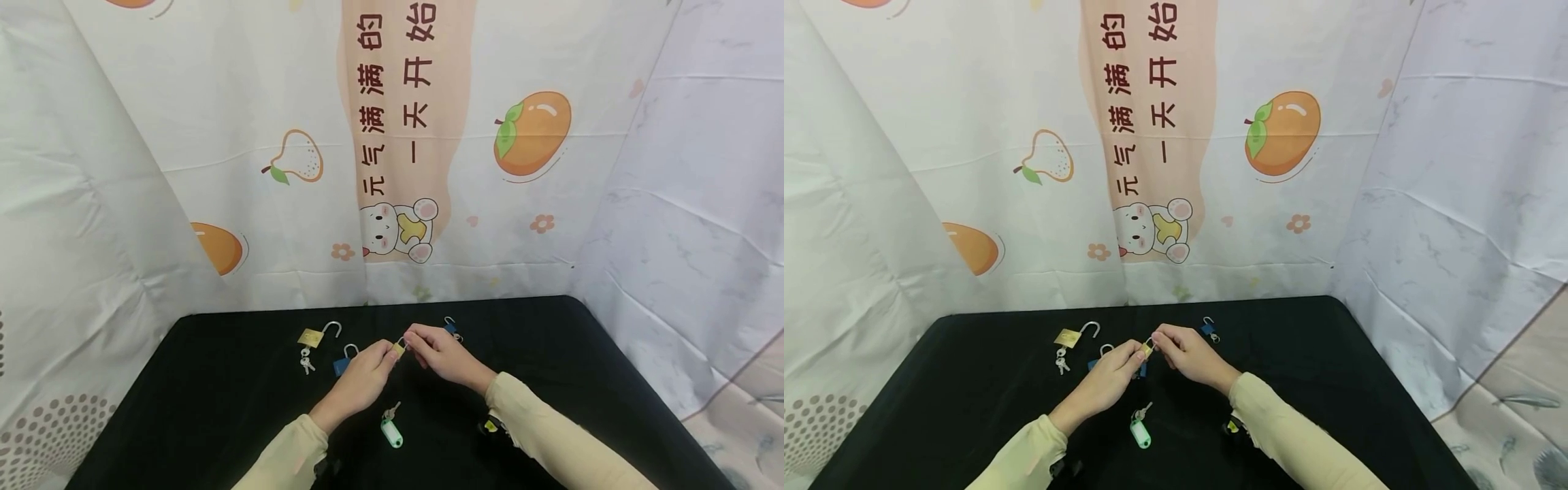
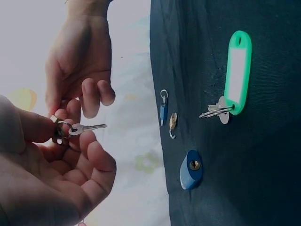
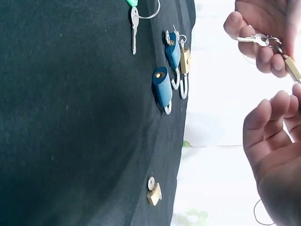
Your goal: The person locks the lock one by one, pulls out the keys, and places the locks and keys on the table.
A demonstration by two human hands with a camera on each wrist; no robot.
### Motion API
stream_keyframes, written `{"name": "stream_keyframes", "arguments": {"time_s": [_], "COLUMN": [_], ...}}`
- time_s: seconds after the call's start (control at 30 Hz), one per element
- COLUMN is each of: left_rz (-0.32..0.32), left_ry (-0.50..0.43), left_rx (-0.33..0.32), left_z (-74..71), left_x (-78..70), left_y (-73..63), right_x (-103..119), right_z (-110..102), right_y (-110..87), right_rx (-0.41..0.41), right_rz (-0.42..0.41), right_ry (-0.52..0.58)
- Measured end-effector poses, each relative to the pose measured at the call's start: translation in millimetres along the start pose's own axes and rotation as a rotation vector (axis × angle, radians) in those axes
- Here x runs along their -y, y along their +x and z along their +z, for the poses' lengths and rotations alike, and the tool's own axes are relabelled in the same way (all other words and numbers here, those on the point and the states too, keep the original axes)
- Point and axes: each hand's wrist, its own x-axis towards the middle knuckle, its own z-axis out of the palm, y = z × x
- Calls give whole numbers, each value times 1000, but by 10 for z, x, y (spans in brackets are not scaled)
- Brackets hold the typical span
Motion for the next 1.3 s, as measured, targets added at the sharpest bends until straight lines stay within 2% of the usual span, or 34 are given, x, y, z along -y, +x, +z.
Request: {"name": "stream_keyframes", "arguments": {"time_s": [0.1,0.33,0.73,1.1,1.3], "left_rz": [-9,-21,-43,-69,-79], "left_ry": [-14,-41,47,45,22], "left_rx": [3,-38,-41,-59,-67], "left_z": [11,24,32,54,74], "left_x": [-2,-33,-72,-61,-39], "left_y": [12,48,124,117,113], "right_x": [12,29,4,-13,-295], "right_z": [1,30,76,118,173], "right_y": [4,40,30,63,106], "right_rx": [-12,-67,-111,-124,-126], "right_rz": [-5,0,42,25,54], "right_ry": [6,-11,-20,-14,-30]}}
